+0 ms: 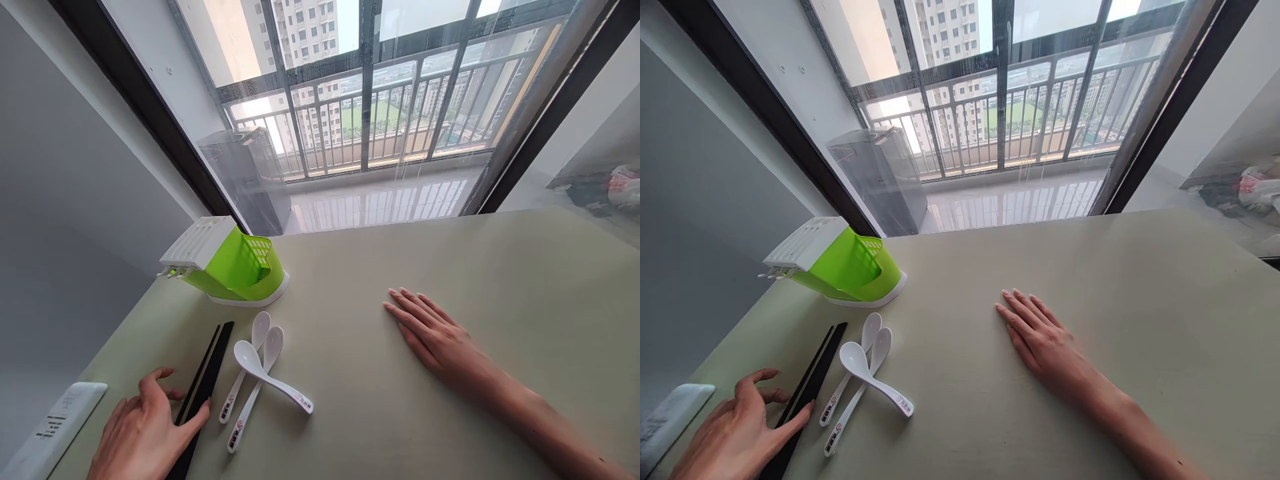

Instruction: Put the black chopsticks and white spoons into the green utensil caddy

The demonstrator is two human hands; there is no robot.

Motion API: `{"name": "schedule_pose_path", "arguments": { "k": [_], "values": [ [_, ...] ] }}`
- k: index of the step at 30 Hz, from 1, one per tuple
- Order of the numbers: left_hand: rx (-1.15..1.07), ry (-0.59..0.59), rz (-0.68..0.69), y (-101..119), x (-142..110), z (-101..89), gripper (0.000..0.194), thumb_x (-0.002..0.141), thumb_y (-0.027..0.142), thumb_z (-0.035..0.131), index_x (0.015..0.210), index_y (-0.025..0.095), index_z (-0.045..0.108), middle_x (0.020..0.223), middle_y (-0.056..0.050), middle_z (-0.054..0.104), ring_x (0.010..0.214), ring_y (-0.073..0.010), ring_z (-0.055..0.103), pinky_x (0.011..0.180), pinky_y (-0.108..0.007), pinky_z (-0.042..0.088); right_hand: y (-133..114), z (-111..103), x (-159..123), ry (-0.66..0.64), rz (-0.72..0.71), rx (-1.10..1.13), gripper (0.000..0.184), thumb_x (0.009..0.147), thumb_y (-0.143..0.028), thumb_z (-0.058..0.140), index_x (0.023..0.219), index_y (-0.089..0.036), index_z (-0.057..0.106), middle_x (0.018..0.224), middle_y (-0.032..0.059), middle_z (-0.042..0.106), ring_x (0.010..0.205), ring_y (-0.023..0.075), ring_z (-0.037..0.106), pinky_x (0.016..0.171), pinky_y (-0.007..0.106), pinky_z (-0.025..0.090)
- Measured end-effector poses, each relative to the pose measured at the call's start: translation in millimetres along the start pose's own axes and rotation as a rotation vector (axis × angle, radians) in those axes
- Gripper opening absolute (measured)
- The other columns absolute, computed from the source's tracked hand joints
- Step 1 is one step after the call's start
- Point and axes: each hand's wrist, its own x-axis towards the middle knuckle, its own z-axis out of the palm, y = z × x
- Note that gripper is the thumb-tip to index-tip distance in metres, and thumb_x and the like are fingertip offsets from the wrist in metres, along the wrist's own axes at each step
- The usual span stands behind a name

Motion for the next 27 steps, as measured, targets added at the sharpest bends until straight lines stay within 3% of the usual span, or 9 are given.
{"name": "schedule_pose_path", "arguments": {
  "k": [4, 12, 27],
  "values": [
    [-0.002, -0.031, -0.031, -5.3, -2.6, 3.5, 0.074, 0.076, 0.063, 0.052, 0.131, 0.016, 0.039, 0.107, -0.018, 0.076, 0.111, -0.0473, 0.07, 0.082, -0.051, 0.055, -0.6, -0.6, 0.4, 0.004, -0.003, 0.002, 0.057, 0.11, -0.03, 0.039, 0.165, -0.035, 0.029, 0.167, 0.0002, 0.039, 0.154, 0.022, 0.035, 0.129, 0.049, 0.032],
    [0.014, -0.027, 0.01, -1.1, -4.1, 2.1, 0.063, 0.079, 0.057, 0.049, 0.125, 0.015, 0.045, 0.108, -0.024, 0.075, 0.105, -0.0465, 0.072, 0.084, -0.052, 0.054, 0.0, -0.7, 0.7, -0.012, -0.006, -0.025, 0.054, 0.11, -0.03, 0.039, 0.164, -0.032, 0.033, 0.167, 0.001, 0.04, 0.155, 0.0216, 0.035, 0.128, 0.05, 0.033],
    [0.093, -0.052, 0.021, 1.8, 1.4, 2.7, 0.05, 0.079, 0.05, 0.051, 0.117, 0.018, 0.051, 0.104, -0.022, 0.076, 0.102, -0.0481, 0.071, 0.087, -0.055, 0.052, -1.2, -1.4, 1.6, 0.001, 0.007, -0.002, 0.054, 0.11, -0.032, 0.038, 0.163, -0.035, 0.034, 0.167, -0.0005, 0.039, 0.154, 0.0216, 0.035, 0.129, 0.049, 0.031]
  ]
}}
